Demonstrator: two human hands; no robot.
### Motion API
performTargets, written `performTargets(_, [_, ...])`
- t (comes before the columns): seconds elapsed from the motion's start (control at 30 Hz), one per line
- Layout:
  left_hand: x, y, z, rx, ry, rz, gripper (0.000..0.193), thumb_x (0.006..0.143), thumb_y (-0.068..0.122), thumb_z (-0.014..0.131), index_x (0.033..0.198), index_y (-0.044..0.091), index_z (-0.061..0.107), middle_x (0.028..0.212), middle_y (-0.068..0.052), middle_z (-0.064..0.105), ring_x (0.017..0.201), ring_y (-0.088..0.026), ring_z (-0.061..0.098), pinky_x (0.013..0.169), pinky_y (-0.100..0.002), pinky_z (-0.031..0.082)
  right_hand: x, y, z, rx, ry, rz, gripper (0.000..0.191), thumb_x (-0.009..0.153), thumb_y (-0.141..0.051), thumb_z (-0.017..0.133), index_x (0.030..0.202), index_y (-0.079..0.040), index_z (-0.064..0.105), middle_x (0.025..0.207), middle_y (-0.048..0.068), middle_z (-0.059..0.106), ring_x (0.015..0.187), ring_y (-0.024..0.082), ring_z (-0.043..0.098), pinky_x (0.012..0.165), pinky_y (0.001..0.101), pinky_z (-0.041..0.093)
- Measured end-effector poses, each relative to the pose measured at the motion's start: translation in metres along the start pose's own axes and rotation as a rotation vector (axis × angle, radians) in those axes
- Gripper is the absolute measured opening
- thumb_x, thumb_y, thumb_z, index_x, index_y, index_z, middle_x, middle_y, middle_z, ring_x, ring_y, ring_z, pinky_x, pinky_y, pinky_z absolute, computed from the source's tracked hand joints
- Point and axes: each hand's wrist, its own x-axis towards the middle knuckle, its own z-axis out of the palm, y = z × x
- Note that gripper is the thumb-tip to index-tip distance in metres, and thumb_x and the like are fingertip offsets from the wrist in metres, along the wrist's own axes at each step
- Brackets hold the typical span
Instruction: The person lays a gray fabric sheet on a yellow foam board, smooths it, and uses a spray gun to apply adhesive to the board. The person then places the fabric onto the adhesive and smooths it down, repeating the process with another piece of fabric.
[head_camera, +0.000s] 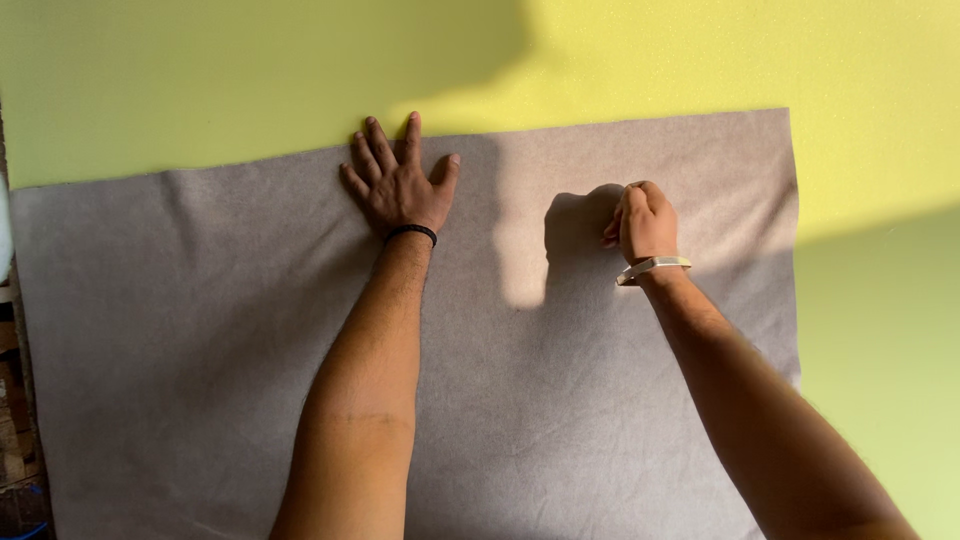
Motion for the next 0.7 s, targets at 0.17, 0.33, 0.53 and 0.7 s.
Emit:
performTargets(0.17, [0.001, -0.001, 0.003, -0.009, 0.01, 0.014, 0.086, 0.091, 0.084, 0.035, 0.163, 0.044, 0.011, 0.173, -0.013, -0.001, 0.159, -0.035, 0.0, 0.124, -0.064, -0.001, -0.035, 0.021, -0.036, 0.518, -0.139, 0.353, 0.019, 0.096, -0.019, 0.039, 0.079, -0.014, 0.046, 0.066, 0.003, 0.047, 0.053, 0.016, 0.045, 0.048, 0.0343, 0.041])
performTargets(0.33, [-0.004, -0.018, 0.008, -0.105, -0.007, 0.123, 0.098, 0.087, 0.088, 0.035, 0.164, 0.034, 0.008, 0.171, -0.015, -0.001, 0.158, -0.036, -0.001, 0.123, -0.063, -0.002, -0.091, 0.03, -0.027, 0.473, -0.243, 0.332, 0.024, 0.103, -0.023, 0.049, 0.087, -0.01, 0.06, 0.074, 0.005, 0.061, 0.064, 0.016, 0.06, 0.06, 0.0351, 0.056])
performTargets(0.53, [-0.1, -0.044, 0.035, 0.014, -0.001, 0.377, 0.083, 0.101, 0.07, 0.034, 0.166, 0.025, 0.01, 0.173, -0.014, 0.0, 0.158, -0.035, 0.003, 0.126, -0.056, 0.001, -0.143, 0.015, 0.021, 0.174, -0.405, 0.154, 0.015, 0.096, -0.019, 0.067, 0.103, -0.007, 0.074, 0.091, 0.006, 0.077, 0.081, 0.015, 0.076, 0.067, 0.0335, 0.064])
performTargets(0.7, [-0.171, -0.047, 0.05, -0.001, -0.011, 0.346, 0.079, 0.101, 0.066, 0.034, 0.165, 0.025, 0.011, 0.172, -0.012, 0.003, 0.158, -0.033, 0.004, 0.125, -0.056, 0.003, -0.157, 0.005, 0.045, -0.248, -0.312, -0.19, 0.02, 0.091, -0.019, 0.075, 0.108, -0.01, 0.077, 0.096, 0.005, 0.079, 0.078, 0.015, 0.077, 0.07, 0.0296, 0.064])
